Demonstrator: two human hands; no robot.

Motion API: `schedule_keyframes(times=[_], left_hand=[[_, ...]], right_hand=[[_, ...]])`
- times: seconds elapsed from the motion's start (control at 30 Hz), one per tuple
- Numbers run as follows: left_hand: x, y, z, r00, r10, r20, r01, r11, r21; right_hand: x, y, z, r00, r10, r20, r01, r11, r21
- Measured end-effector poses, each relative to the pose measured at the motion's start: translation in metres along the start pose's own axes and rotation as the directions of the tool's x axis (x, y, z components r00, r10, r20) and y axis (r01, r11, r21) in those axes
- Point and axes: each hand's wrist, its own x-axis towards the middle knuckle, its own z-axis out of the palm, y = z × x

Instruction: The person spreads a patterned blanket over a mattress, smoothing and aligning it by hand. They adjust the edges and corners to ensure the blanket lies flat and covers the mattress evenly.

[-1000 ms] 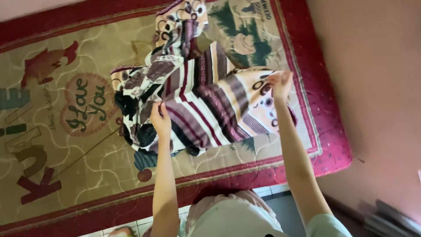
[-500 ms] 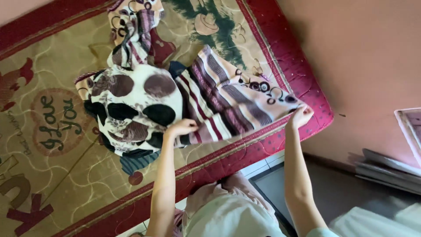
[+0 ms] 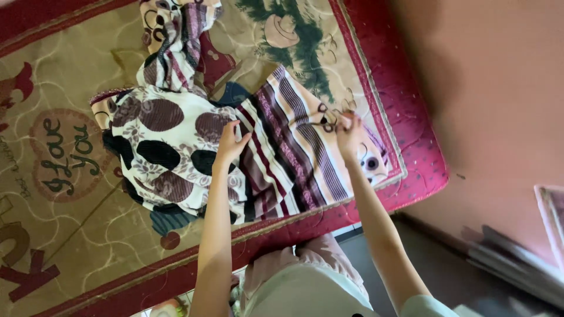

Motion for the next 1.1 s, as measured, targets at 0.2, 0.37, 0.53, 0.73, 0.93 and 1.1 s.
schedule_keyframes(times=[0.2, 0.37, 0.53, 0.73, 0.93, 1.1], left_hand=[[0.046, -0.024, 0.001, 0.97, -0.194, 0.147, 0.133, 0.928, 0.349], [0.051, -0.086, 0.02, 0.925, -0.343, 0.166, 0.228, 0.847, 0.481], [0.056, -0.12, 0.03, 0.954, -0.294, 0.051, 0.22, 0.809, 0.545], [0.061, -0.033, -0.005, 0.82, 0.303, -0.485, -0.136, 0.927, 0.35], [0.035, 0.081, -0.044, 0.763, 0.41, -0.499, -0.432, 0.898, 0.078], [0.014, 0.078, -0.03, 0.93, 0.24, -0.277, -0.159, 0.945, 0.286]], right_hand=[[0.029, -0.037, 0.059, 0.759, 0.279, 0.588, -0.091, 0.94, -0.329], [0.051, 0.031, 0.124, 0.687, 0.219, 0.693, 0.021, 0.947, -0.319], [0.11, -0.018, 0.036, 0.871, 0.251, 0.423, -0.268, 0.963, -0.018], [0.157, -0.03, -0.037, 0.958, 0.184, -0.22, -0.08, 0.907, 0.414], [0.109, -0.026, -0.011, 0.783, -0.292, -0.549, 0.074, 0.92, -0.384], [0.016, -0.177, -0.054, 0.72, -0.182, 0.67, 0.375, 0.914, -0.156]])
